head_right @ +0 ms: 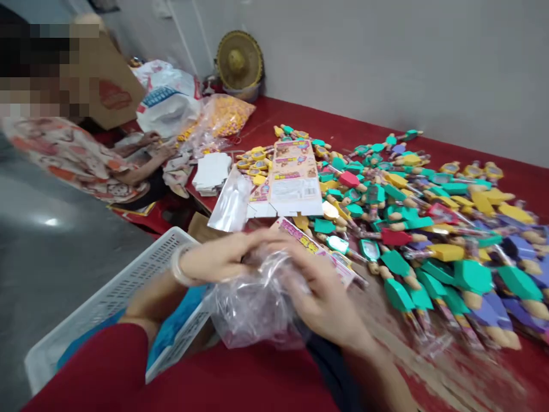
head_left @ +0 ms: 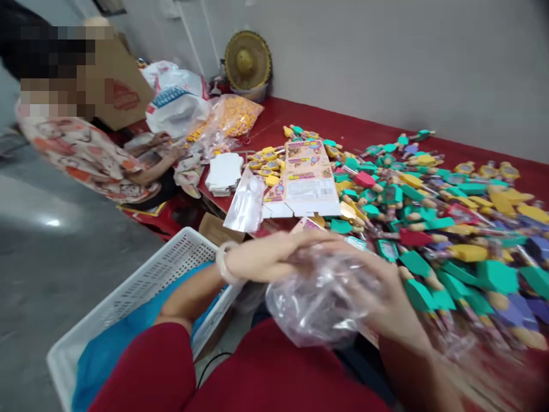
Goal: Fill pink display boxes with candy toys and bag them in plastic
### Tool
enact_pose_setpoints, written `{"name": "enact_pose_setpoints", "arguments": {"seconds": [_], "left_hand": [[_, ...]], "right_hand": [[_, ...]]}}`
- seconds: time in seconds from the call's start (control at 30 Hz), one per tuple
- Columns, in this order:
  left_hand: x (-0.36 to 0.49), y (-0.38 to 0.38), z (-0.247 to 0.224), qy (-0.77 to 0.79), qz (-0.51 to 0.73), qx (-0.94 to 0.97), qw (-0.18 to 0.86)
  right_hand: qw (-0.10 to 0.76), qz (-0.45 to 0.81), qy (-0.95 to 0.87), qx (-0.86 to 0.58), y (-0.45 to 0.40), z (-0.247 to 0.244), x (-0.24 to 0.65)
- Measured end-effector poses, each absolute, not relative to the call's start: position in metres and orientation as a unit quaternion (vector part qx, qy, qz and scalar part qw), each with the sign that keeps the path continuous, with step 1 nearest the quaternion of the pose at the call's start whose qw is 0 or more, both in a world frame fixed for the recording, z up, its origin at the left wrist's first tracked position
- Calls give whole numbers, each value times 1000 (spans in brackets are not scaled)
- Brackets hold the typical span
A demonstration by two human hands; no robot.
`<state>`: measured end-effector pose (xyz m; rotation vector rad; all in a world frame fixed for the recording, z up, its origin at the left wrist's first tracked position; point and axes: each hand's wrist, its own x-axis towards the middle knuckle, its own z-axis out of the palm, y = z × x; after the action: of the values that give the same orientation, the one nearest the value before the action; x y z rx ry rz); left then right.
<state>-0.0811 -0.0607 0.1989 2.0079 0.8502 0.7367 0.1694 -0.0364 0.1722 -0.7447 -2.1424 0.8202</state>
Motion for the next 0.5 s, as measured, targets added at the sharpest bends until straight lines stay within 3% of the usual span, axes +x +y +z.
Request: {"name": "enact_pose_setpoints", "arguments": {"seconds": [0.13, 0.17, 0.27, 0.4, 0.5], "left_hand": [[-122, -104, 55, 645, 248, 463, 554], [-125, -103, 21, 740, 213, 353, 532], [-126, -70, -53, 820, 204, 260, 468], [-137, -11, -86, 870, 229, 238, 365], [-154, -7, -86, 874, 227, 276, 327]], "right_hand": [[353, 237, -840, -336, -37, 123, 162], [348, 176, -847, -361, -37, 105, 164], [281, -6, -878, -386, -41, 59, 168], [190, -83, -920, -333, -35, 38, 182], [187, -95, -938, -276, -21, 40, 204]]}}
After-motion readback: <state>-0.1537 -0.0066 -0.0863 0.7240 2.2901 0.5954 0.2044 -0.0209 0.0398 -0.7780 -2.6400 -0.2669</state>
